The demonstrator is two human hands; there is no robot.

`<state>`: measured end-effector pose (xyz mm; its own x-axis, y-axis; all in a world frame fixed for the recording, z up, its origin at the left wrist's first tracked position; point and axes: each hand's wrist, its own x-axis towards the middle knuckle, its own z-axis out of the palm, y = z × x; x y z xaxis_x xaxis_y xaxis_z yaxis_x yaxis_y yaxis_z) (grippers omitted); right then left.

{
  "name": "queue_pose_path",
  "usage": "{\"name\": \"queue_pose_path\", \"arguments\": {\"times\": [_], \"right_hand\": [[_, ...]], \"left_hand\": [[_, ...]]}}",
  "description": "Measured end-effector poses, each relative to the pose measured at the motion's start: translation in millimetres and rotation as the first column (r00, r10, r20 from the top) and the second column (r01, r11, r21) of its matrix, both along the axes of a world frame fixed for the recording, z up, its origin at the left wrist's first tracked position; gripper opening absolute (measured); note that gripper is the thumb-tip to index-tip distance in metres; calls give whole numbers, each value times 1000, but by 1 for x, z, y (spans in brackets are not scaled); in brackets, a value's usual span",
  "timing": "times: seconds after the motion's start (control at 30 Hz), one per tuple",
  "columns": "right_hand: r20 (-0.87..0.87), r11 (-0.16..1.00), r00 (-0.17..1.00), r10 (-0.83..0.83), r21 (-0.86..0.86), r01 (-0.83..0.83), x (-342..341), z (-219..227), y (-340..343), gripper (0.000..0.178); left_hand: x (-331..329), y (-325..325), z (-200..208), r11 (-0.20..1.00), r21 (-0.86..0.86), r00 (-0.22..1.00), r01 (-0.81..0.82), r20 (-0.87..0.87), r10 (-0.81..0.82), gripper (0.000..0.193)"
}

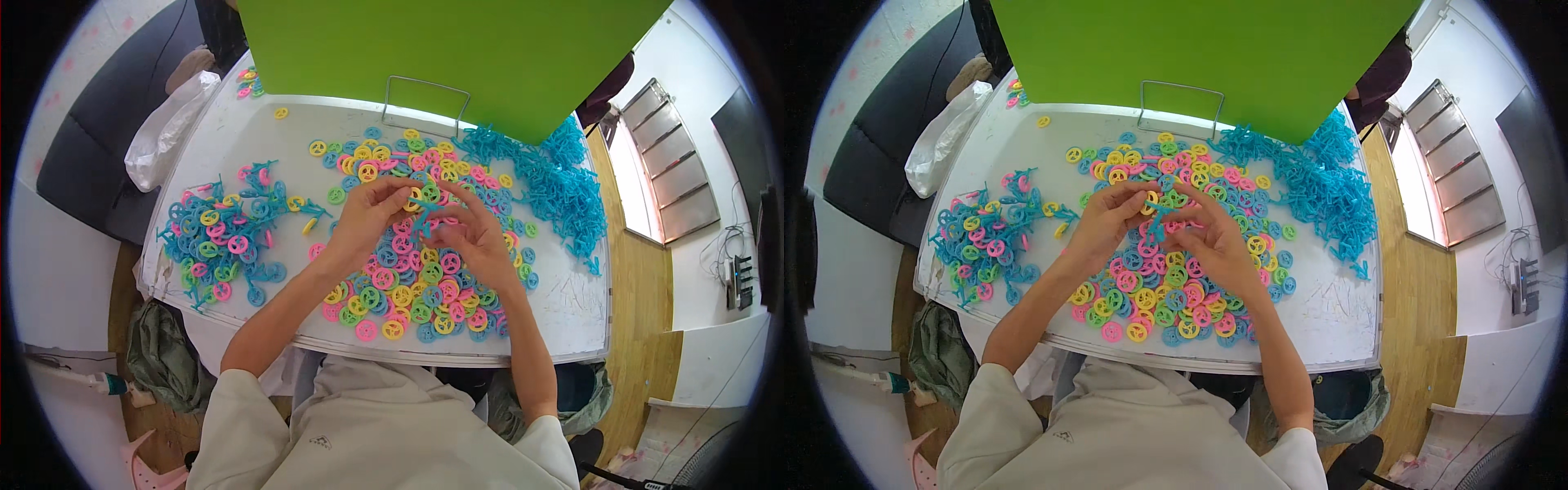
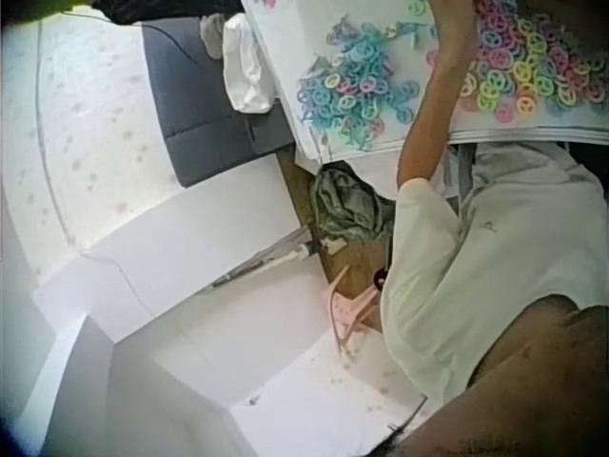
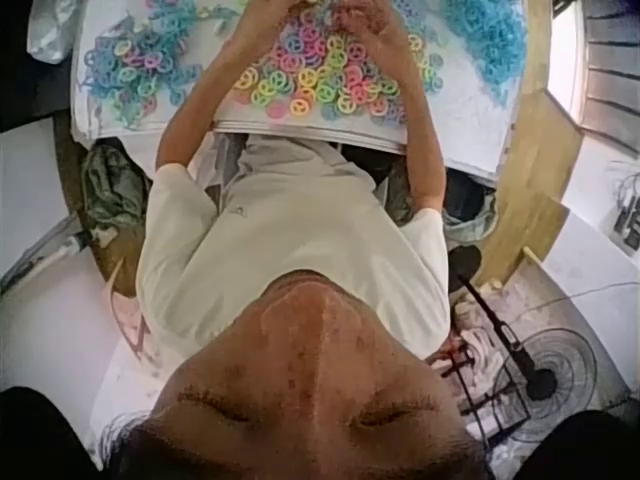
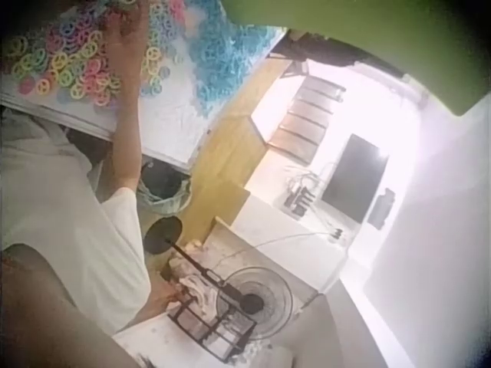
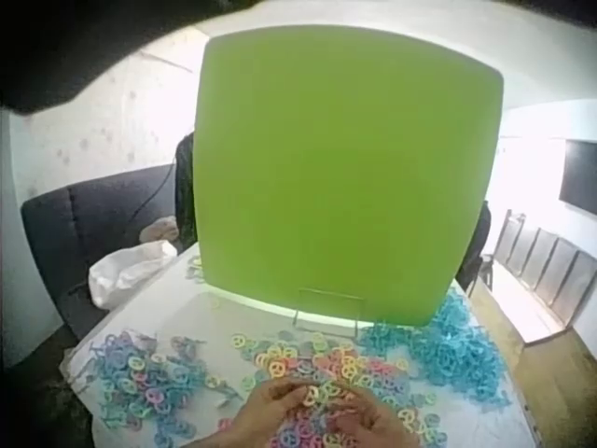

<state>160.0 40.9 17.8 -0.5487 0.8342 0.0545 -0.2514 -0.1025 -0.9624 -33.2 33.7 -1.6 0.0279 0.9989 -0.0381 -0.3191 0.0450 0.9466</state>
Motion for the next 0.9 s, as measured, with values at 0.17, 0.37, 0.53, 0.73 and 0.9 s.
{"name": "queue_pose_path", "arguments": {"times": [0.17,0.37,0.53,0.73,0.9], "right_hand": [[223,828,953,-205,559,47,7,-22,12,26],[-29,905,937,-347,250,343,10,-14,16,16],[9,937,940,-341,80,339,14,-16,22,16],[81,894,914,-397,258,365,16,-31,23,20],[441,833,758,-480,499,238,19,-18,19,10]], "left_hand": [[4,-3,11,974,-78,966,213,-133,-222,24],[-2,1,1,926,315,497,207,-849,178,20],[18,-18,-24,856,383,465,346,-863,198,21],[27,-15,5,962,165,629,216,-778,-8,19],[9,-2,8,970,236,929,-50,-345,132,18]]}}
